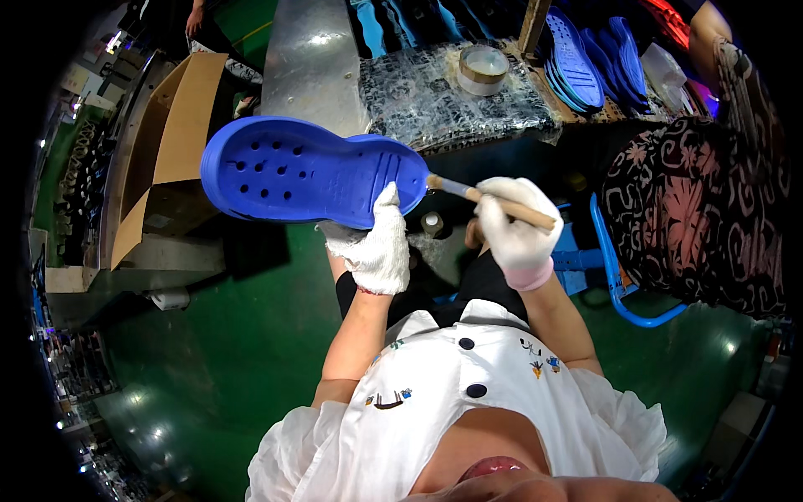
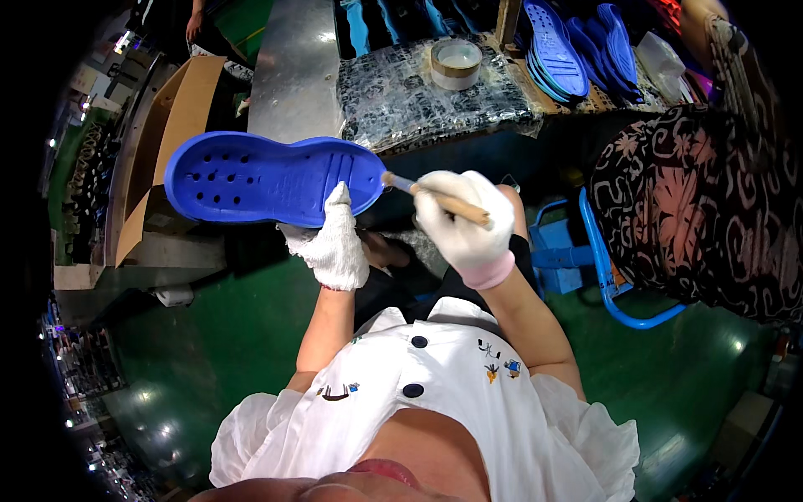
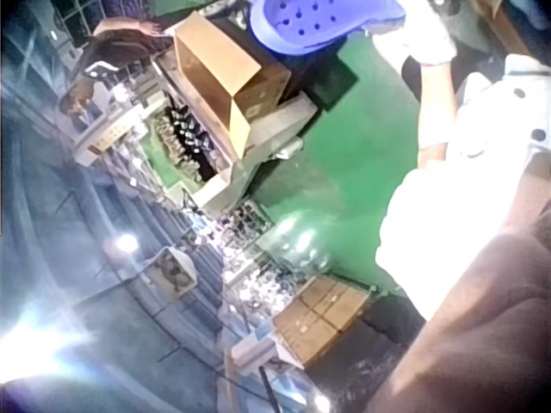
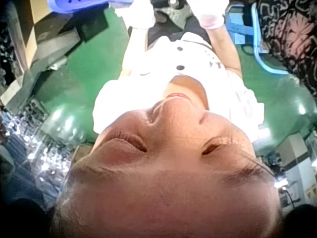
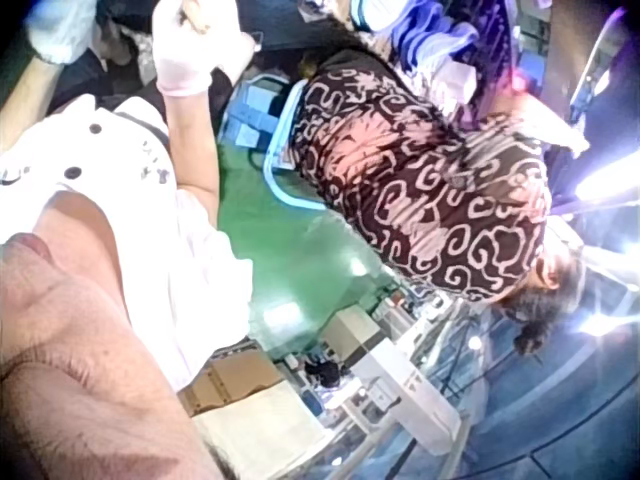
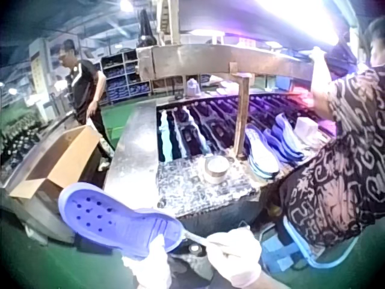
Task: The person uses a brush to apply a substance along the edges of blue shoe soles at a factory workstation while other shoes move along a conveyor belt.
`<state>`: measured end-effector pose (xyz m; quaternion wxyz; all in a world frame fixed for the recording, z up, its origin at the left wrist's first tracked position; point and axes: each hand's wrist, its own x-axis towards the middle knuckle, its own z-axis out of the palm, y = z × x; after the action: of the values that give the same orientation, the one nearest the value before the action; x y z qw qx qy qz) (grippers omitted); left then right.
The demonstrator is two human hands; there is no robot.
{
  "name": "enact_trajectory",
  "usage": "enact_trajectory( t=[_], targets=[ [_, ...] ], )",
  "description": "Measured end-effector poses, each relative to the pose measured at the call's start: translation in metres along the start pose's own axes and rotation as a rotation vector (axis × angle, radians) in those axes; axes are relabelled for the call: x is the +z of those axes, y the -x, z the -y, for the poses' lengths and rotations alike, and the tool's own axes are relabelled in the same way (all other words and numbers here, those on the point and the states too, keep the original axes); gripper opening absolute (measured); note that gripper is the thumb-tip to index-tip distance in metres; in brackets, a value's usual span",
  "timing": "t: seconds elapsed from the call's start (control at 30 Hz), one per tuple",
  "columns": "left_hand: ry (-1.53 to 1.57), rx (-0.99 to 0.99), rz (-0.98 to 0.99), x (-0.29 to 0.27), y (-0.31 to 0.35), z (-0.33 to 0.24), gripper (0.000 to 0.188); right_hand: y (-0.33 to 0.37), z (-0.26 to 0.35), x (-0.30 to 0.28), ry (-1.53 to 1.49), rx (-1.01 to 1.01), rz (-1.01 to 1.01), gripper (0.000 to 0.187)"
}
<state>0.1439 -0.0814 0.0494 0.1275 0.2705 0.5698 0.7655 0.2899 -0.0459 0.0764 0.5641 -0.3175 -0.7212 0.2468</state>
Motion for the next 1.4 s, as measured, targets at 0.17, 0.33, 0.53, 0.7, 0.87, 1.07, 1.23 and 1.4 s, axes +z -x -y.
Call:
enact_trajectory(
  t=[0.17, 0.33, 0.53, 0.7, 0.87, 1.07, 1.23, 1.4],
  targets=[
    [-0.054, 0.110, 0.029, 0.000, -0.003, 0.003, 0.047, 0.001, -0.009, -0.002, 0.040, -0.045, 0.047, 0.011],
    [0.029, -0.113, -0.142, -0.006, -0.023, -0.003, 0.047, 0.014, -0.039, -0.004, -0.017, 0.181, -0.169, 0.007],
    [0.977, -0.738, 0.399, -0.044, -0.071, -0.013, 0.018, 0.084, -0.136, 0.012, -0.191, 0.602, -0.093, 0.011],
    [1.370, -0.998, 0.509, -0.046, -0.084, -0.016, 0.023, 0.128, -0.180, 0.018, 0.144, 0.731, 0.175, 0.028],
    [1.327, -1.028, 0.564, -0.023, -0.076, -0.024, 0.020, 0.116, -0.184, 0.021, 0.251, 0.752, 0.274, 0.035],
    [-0.148, -0.585, 0.584, 0.048, -0.026, -0.035, 0.028, 0.114, -0.191, 0.028, 0.253, 0.960, 0.279, 0.041],
    [-0.198, -0.535, 1.099, 0.126, -0.005, -0.020, 0.029, 0.132, -0.208, 0.024, 0.142, 0.704, 0.159, 0.037],
    [-0.022, -0.513, 1.209, 0.226, -0.005, 0.015, 0.025, 0.122, -0.194, 0.022, 0.352, 0.824, 0.268, 0.036]
  ],
)
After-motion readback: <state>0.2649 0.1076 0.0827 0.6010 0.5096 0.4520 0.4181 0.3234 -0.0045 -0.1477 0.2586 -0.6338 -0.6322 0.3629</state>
